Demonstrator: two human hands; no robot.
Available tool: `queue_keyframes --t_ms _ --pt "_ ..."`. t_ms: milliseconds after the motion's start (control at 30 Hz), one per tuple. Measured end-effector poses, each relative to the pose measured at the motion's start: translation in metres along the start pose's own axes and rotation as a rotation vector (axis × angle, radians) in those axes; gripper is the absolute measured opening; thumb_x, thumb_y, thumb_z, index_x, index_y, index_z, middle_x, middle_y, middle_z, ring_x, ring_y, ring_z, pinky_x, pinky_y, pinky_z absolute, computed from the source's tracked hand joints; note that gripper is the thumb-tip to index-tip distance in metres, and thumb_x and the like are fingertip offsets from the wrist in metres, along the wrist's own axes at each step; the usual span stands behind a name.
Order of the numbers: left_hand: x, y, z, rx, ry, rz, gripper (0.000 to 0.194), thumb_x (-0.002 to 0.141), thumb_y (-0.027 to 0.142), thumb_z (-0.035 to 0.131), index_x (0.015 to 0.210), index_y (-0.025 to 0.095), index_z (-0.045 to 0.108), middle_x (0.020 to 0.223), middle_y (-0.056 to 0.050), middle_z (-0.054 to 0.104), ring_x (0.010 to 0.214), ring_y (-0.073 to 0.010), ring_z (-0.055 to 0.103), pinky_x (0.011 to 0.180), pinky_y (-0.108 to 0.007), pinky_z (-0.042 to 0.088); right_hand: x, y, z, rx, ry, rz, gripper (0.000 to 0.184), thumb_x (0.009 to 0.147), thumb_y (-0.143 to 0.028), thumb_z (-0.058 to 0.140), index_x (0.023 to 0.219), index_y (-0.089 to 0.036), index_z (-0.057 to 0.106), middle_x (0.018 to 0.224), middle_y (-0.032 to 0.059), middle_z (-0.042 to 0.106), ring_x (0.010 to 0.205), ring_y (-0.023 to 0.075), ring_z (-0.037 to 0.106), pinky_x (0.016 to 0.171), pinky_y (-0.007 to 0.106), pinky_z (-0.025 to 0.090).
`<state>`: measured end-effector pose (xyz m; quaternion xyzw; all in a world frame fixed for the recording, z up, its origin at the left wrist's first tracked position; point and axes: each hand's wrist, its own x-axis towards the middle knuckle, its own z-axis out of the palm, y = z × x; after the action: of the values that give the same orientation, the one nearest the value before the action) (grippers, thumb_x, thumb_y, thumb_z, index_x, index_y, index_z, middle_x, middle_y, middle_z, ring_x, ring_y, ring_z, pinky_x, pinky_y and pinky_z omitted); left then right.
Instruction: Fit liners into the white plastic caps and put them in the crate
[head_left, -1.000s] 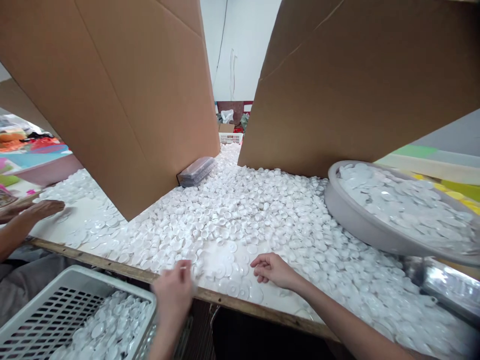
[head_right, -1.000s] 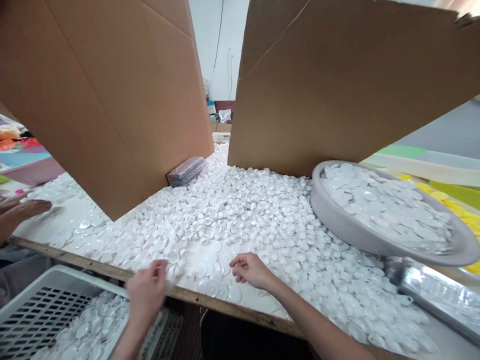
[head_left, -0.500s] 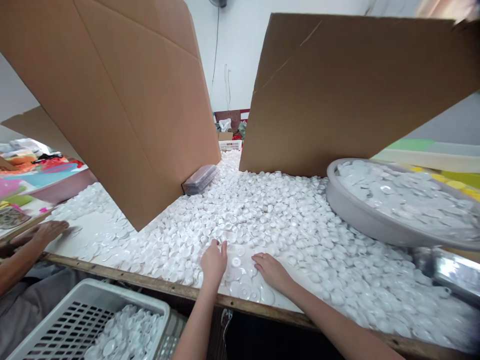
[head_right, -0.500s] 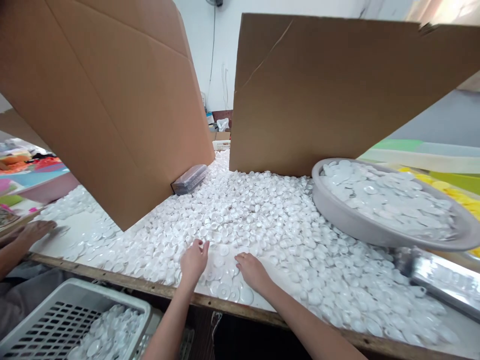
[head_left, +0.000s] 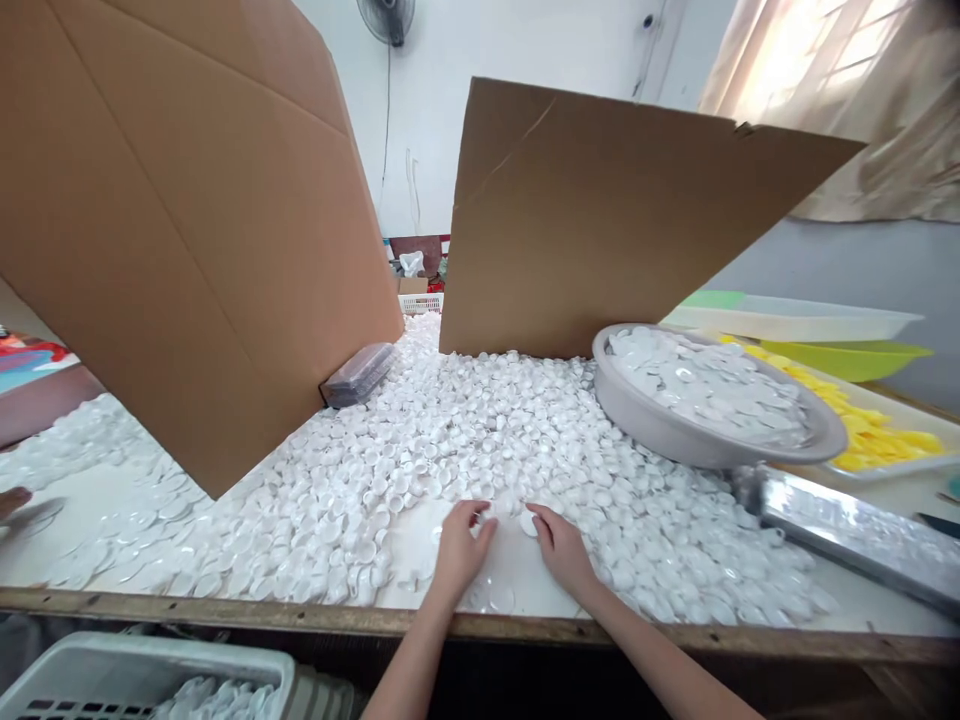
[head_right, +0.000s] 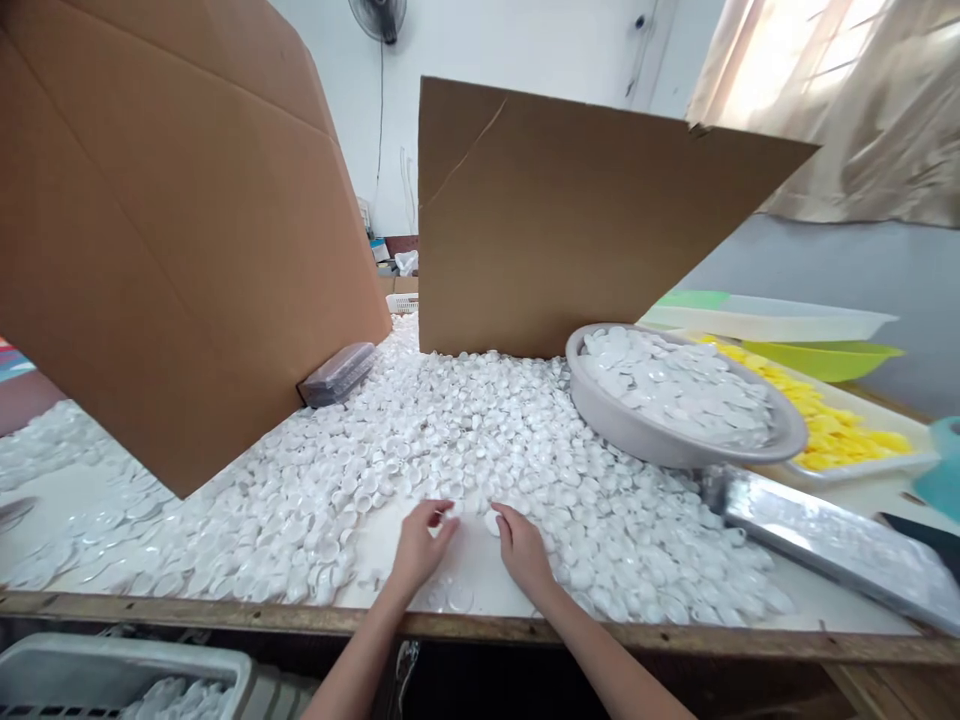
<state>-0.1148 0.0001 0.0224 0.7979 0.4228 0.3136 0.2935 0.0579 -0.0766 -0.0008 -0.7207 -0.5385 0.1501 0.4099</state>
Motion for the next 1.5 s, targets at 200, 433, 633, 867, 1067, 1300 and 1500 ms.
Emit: queue_keyframes --t_ms 200,433,633,867,1067,1300,1500 --pt "-0.015 0.012 0.028 0.123 -0.191 -0.074 0.036 0.064 0.025 0.055 0.100 0.020 0.049 0.082 -0.001 0.057 0.083 -0.0162 0.047 0.076 -0.028 0.034 0.009 -0.023 0.000 0.578 -0.191 0.473 0.027 0.074 -0.028 0.046 0.097 -0.013 0.050 0.058 0.0008 0.056 0.050 0.0113 0.055 0.048 0.023 0.046" --pt "-0.015 0.009 0.025 0.142 -0.211 -0.147 0.049 0.064 0.021 0.053 0.110 0.022 0.037 0.084 0.000 0.057 0.086 -0.0160 0.046 0.073 -0.025 0.032 0.017 -0.028 0.019 0.414 -0.454 0.479 0.018 0.071 -0.016 0.049 0.089 -0.013 0.051 0.063 0.0012 0.058 0.042 0.0075 0.052 0.039 0.018 0.043" --pt "-0.018 0.012 0.024 0.137 -0.242 -0.160 0.049 0.064 0.018 0.050 0.111 0.022 0.035 0.085 -0.002 0.058 0.089 -0.0167 0.046 0.075 -0.026 0.032 0.026 -0.028 0.023 0.265 -0.566 0.549 0.006 0.072 -0.015 0.047 0.078 -0.014 0.047 0.059 0.0005 0.057 0.047 0.0105 0.056 0.043 0.019 0.046" --pt "0.006 0.010 0.012 0.078 -0.424 -0.142 0.031 0.076 0.024 0.038 0.107 0.020 0.042 0.079 -0.002 0.058 0.073 -0.0138 0.051 0.067 -0.024 0.035 0.022 -0.026 0.026 0.243 -0.558 0.514 0.011 0.068 -0.014 0.050 0.073 -0.015 0.040 0.054 -0.0019 0.054 0.049 0.0139 0.058 0.041 0.021 0.045" --pt "0.025 0.014 0.034 0.481 -0.265 -0.141 0.033 0.084 0.035 0.023 0.090 0.016 0.049 0.082 -0.008 0.055 0.085 -0.0209 0.046 0.071 -0.031 0.031 0.025 -0.030 0.018 0.403 -0.637 0.615 0.015 0.065 -0.013 0.054 0.073 -0.014 0.042 0.059 -0.0028 0.055 0.055 0.0118 0.060 0.047 0.018 0.047" --pt "0.019 0.014 0.043 0.497 -0.246 -0.079 0.019 0.080 0.027 0.035 0.091 0.017 0.046 0.087 -0.007 0.051 0.088 -0.0216 0.039 0.072 -0.033 0.027 0.045 -0.034 0.011 0.358 -0.813 0.693 0.021 0.053 -0.004 0.056 0.069 -0.014 0.045 0.050 -0.0026 0.056 0.053 0.0159 0.060 0.051 0.024 0.049" --pt "0.020 0.012 0.042 0.428 -0.226 -0.123 0.022 0.082 0.027 0.030 0.097 0.019 0.045 0.094 -0.007 0.046 0.089 -0.0196 0.037 0.074 -0.032 0.026 0.046 -0.019 0.016 0.357 -0.825 0.697 0.017 0.054 -0.013 0.061 0.066 -0.014 0.049 0.052 -0.0018 0.057 0.054 0.0135 0.059 0.051 0.021 0.047"
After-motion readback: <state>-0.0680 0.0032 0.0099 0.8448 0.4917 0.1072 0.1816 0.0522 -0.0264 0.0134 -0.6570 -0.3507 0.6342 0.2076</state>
